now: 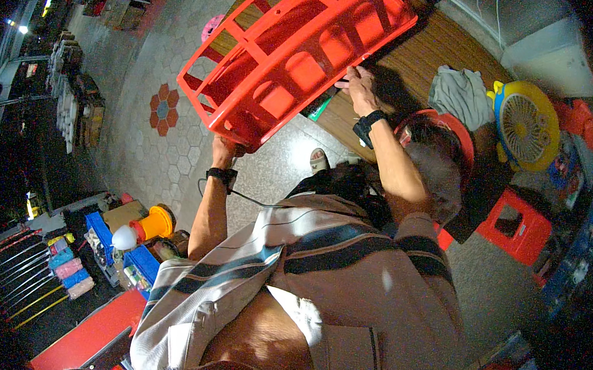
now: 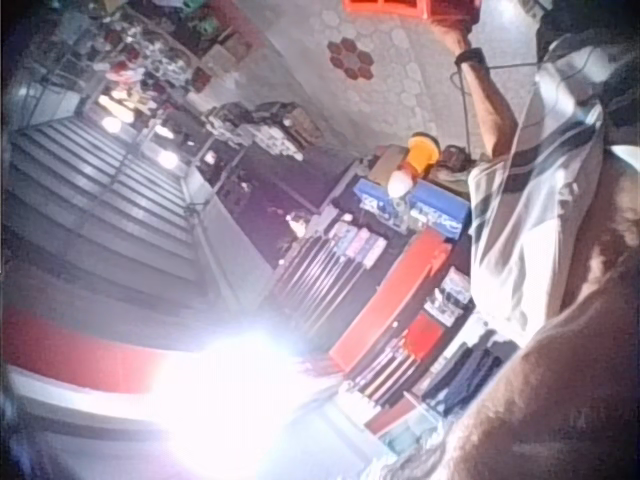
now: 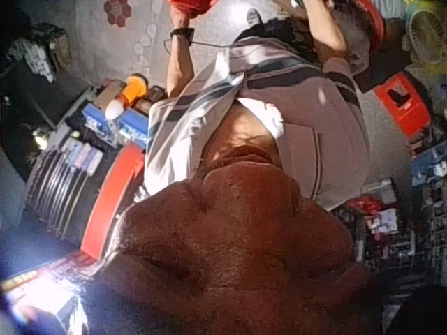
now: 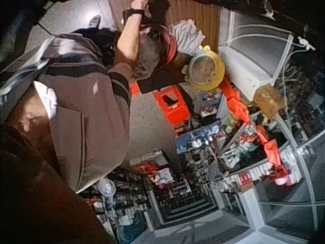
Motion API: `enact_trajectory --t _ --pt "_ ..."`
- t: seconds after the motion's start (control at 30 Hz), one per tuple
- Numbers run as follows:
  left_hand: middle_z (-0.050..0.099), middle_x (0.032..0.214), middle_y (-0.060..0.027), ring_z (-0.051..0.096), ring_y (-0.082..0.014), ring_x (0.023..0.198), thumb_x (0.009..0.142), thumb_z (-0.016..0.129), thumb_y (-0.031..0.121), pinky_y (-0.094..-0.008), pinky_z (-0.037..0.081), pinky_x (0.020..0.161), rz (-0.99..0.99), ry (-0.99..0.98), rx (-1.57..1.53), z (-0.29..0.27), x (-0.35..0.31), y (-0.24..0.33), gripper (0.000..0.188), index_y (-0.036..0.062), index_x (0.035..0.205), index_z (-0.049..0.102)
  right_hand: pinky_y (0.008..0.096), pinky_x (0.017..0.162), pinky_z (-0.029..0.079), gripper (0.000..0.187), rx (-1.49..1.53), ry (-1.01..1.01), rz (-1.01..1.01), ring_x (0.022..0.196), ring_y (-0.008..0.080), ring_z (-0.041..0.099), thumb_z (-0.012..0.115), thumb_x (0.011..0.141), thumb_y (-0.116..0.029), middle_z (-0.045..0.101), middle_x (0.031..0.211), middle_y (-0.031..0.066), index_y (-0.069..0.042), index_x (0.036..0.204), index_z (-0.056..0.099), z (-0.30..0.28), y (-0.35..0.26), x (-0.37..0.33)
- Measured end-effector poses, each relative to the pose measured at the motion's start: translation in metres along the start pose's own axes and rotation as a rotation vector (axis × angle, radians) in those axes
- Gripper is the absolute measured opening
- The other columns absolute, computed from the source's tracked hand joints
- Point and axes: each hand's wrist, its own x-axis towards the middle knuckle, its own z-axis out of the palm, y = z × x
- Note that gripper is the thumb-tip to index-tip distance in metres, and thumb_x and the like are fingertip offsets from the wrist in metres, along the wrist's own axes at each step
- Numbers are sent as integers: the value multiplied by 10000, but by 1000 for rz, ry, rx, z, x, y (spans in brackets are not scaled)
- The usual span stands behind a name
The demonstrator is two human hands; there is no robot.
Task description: The person unpacks small white plastic fasteners from a bag and attaches them to a red plastic rack. They repeatedly insert the fasteners into slots on the rack, adjust the rack's position, and continue securing the fasteners by hand.
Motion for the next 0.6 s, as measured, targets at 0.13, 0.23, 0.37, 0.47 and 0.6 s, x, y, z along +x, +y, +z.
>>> enact_trajectory --t 0.13,0.23,0.37,0.47,0.6 --pt "650 620 -100 639 -192 501 889 568 184 -326 503 433 29 -24 -45 1 -6 1 201 5 859 654 229 544 492 294 -10 29 14 701 168 712 560 981 -321 702 944 66 -65 1123 580 1 2 9" --pt "649 628 -96 626 -186 491 886 568 158 -317 491 427 62 -19 14 3 -8 1 171 7 872 647 229 515 488 249 -3 58 16 665 165 707 593 966 -317 688 870 50 -78 1036 597 -1 2 14" --pt "658 646 -101 621 -182 485 889 554 135 -311 501 431 58 16 -39 4 -8 2 165 0 874 648 231 536 490 243 44 31 53 673 158 701 626 948 -337 682 858 28 -100 998 611 -3 3 17" --pt "672 668 -116 640 -188 501 892 553 139 -314 527 445 79 16 65 3 -10 4 181 -9 877 656 241 578 495 222 131 6 86 690 145 687 659 926 -344 673 839 4 -131 971 617 -6 6 17" --pt "665 656 -113 636 -187 496 900 553 148 -314 522 434 70 1 144 5 -15 9 199 -21 870 653 255 629 498 203 215 -7 100 714 131 668 696 900 -344 661 817 -15 -164 944 615 -8 10 17"
